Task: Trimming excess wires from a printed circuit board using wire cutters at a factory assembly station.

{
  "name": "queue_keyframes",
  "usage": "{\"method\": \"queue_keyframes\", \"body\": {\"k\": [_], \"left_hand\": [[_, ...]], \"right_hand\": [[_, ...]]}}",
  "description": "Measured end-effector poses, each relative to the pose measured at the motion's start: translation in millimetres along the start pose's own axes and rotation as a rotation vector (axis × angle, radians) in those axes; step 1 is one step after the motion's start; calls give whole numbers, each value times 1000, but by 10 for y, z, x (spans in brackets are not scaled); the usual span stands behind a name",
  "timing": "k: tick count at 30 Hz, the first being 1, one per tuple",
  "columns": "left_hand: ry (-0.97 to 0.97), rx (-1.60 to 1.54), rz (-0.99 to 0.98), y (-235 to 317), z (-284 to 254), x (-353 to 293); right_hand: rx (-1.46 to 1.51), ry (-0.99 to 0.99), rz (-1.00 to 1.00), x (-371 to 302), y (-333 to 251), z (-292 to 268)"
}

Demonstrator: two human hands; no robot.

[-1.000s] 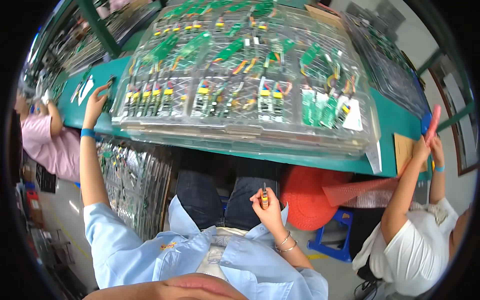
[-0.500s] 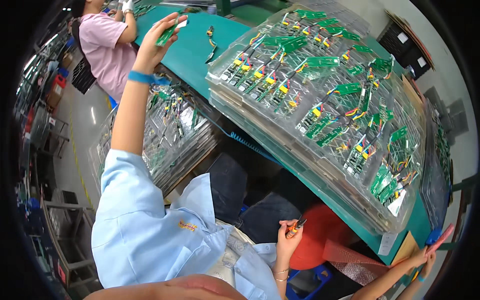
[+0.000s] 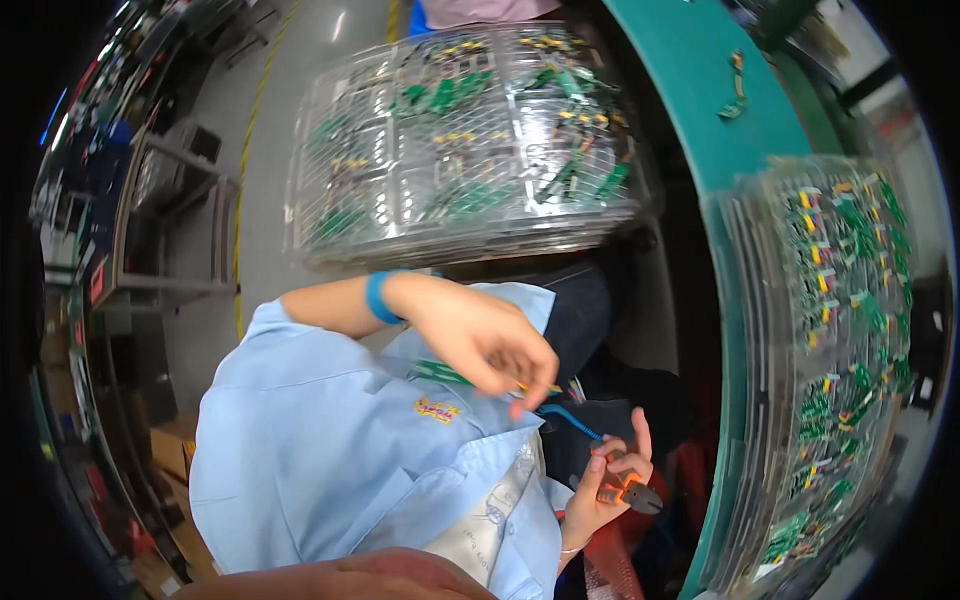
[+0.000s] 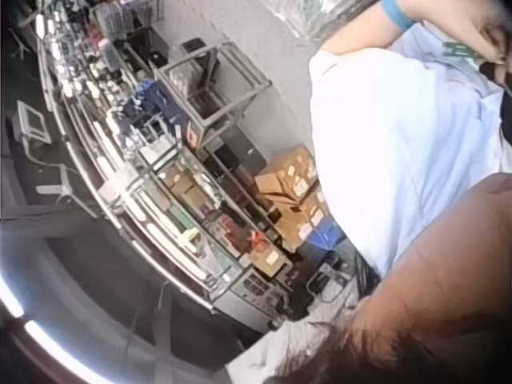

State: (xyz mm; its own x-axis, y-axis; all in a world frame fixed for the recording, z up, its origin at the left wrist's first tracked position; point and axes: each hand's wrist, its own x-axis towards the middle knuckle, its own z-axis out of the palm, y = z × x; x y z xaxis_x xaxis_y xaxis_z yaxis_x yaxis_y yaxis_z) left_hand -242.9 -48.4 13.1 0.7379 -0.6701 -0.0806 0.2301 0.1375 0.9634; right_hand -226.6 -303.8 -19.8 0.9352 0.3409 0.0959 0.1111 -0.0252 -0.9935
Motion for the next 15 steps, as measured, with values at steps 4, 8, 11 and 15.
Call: {"method": "queue_keyframes", "body": {"k": [4, 8, 11, 15], "left_hand": [[-15, 41, 99, -248, 109, 274], [-86, 307, 225, -279, 64, 483], [581, 1270, 230, 244, -323, 482], [1287, 1144, 685, 1150, -1502, 1090]], "right_hand": [[67, -100, 70, 15, 7, 182], [111, 2, 194, -104, 124, 147], [76, 67, 152, -141, 194, 140], [14, 95, 147, -279, 306, 75]]}}
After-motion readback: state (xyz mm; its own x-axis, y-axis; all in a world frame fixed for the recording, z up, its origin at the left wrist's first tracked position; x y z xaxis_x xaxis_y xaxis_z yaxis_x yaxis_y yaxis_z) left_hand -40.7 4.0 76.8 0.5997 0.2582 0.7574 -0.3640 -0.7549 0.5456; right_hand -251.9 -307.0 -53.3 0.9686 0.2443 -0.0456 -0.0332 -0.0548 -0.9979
